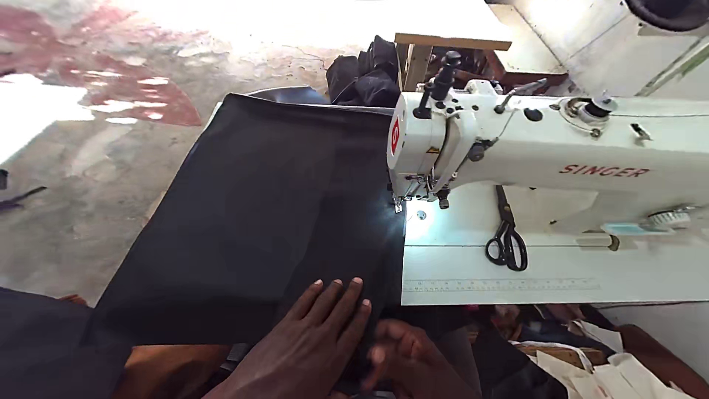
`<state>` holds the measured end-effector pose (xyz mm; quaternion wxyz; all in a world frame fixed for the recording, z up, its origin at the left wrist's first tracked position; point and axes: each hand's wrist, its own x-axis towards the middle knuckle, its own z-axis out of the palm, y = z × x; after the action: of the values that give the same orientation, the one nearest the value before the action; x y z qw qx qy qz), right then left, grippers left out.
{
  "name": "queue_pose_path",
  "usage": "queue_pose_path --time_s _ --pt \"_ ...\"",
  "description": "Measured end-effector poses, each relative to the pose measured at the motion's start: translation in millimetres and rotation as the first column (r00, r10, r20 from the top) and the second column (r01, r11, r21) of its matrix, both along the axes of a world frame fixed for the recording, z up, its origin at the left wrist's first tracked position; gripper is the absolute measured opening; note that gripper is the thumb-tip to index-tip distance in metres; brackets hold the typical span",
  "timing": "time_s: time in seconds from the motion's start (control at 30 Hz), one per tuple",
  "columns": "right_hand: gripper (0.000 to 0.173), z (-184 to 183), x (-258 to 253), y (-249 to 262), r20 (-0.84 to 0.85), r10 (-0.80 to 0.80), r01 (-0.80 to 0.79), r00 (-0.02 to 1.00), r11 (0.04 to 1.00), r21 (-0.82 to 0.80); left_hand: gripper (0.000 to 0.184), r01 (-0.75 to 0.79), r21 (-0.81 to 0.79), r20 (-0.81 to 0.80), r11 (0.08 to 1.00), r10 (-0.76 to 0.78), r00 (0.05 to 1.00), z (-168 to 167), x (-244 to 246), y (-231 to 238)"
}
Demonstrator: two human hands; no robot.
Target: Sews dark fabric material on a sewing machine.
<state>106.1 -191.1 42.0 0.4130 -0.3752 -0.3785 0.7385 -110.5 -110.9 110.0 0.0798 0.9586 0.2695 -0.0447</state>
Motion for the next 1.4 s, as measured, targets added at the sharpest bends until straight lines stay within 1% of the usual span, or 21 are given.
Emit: queue_pose_path --time_s 0.07,0.1,0.2,0.3,0.37,0.43,0.47,0.53,0.63,0.7,0.77,0.87,0.9,1.03,1.1,1.13,1.17,1.23,1.3,1.33,1.4 --pt "0.026 14 -1 -3 0.045 0.238 -0.241 0.97 0.968 0.069 0.108 0.022 -0.066 -0.021 0.998 -0.023 1.0 7 1 -1" --pt "0.03 20 -2 -6 0.09 0.297 -0.305 0.951 0.947 0.099 0.107 0.016 -0.144 -0.038 0.989 -0.022 0.999 10 2 1" --pt "0.041 33 3 -11 0.191 0.317 -0.346 0.929 0.927 0.143 0.112 -0.035 -0.348 -0.075 0.937 0.009 0.997 9 7 10" --pt "0.045 29 7 -19 -0.003 0.311 -0.311 0.95 0.95 0.036 0.11 -0.056 -0.475 -0.048 0.878 0.037 0.998 0 12 15" --pt "0.052 19 7 -25 -0.142 0.302 -0.309 0.943 0.951 -0.03 0.105 -0.071 -0.483 -0.077 0.873 0.039 0.996 -4 19 16" --pt "0.064 10 8 -29 -0.209 0.281 -0.3 0.937 0.951 -0.069 0.099 -0.05 -0.416 -0.073 0.908 0.022 0.997 -9 28 17" --pt "0.069 5 10 -30 -0.225 0.278 -0.302 0.934 0.95 -0.079 0.095 -0.037 -0.391 -0.068 0.92 0.011 0.998 -11 32 18" --pt "0.065 -6 18 -30 -0.15 0.278 -0.29 0.949 0.955 -0.064 0.086 -0.043 -0.351 -0.062 0.935 0.022 0.998 -19 41 19" --pt "0.037 -29 33 -22 0.273 0.134 -0.124 0.953 0.991 -0.056 0.072 -0.091 -0.299 -0.178 0.95 0.038 0.983 -30 55 18" --pt "0.039 -56 38 -12 0.472 -0.019 0.054 0.881 0.997 -0.061 0.059 -0.126 -0.304 -0.289 0.944 0.034 0.957 -31 65 17" --pt "0.048 -83 36 -2 0.481 -0.136 0.156 0.866 0.988 -0.002 0.054 -0.11 -0.274 -0.326 0.955 0.015 0.945 -36 68 16" --pt "0.019 -99 18 5 0.299 -0.346 0.317 0.889 0.937 0.144 0.049 -0.063 -0.249 -0.317 0.966 -0.02 0.948 -43 68 16" --pt "0.015 -101 14 5 0.263 -0.384 0.346 0.885 0.921 0.179 0.048 -0.05 -0.257 -0.317 0.965 -0.036 0.948 -43 68 16" --pt "0.017 -95 11 -5 0.313 -0.402 0.303 0.86 0.898 0.318 0.053 0.024 -0.3 -0.275 0.954 -0.111 0.955 -45 68 23" --pt "0.019 -91 12 -11 0.413 -0.432 0.245 0.802 0.868 0.433 0.057 0.057 -0.335 -0.236 0.94 -0.143 0.961 -48 66 29" --pt "0.021 -90 14 -12 0.478 -0.477 0.199 0.737 0.829 0.522 0.058 0.067 -0.351 -0.23 0.934 -0.155 0.961 -49 66 32" --pt "0.022 -89 17 -12 0.535 -0.553 0.14 0.639 0.767 0.626 0.058 0.075 -0.356 -0.228 0.931 -0.165 0.96 -49 65 35" --pt "0.021 -84 23 -9 0.583 -0.729 -0.024 0.36 0.617 0.786 0.055 0.093 -0.353 -0.217 0.931 -0.178 0.96 -52 63 35" --pt "0.028 -80 29 0 0.586 -0.799 -0.194 0.133 0.559 0.806 0.05 0.113 -0.349 -0.204 0.93 -0.193 0.96 -55 61 35" --pt "0.033 -83 31 6 0.59 -0.802 -0.256 0.095 0.553 0.793 0.048 0.112 -0.362 -0.202 0.925 -0.195 0.96 -54 61 36" --pt "0.035 -98 36 17 0.553 -0.817 -0.302 0.16 0.493 0.816 0.044 0.102 -0.455 -0.168 0.884 -0.197 0.966 -46 61 46"
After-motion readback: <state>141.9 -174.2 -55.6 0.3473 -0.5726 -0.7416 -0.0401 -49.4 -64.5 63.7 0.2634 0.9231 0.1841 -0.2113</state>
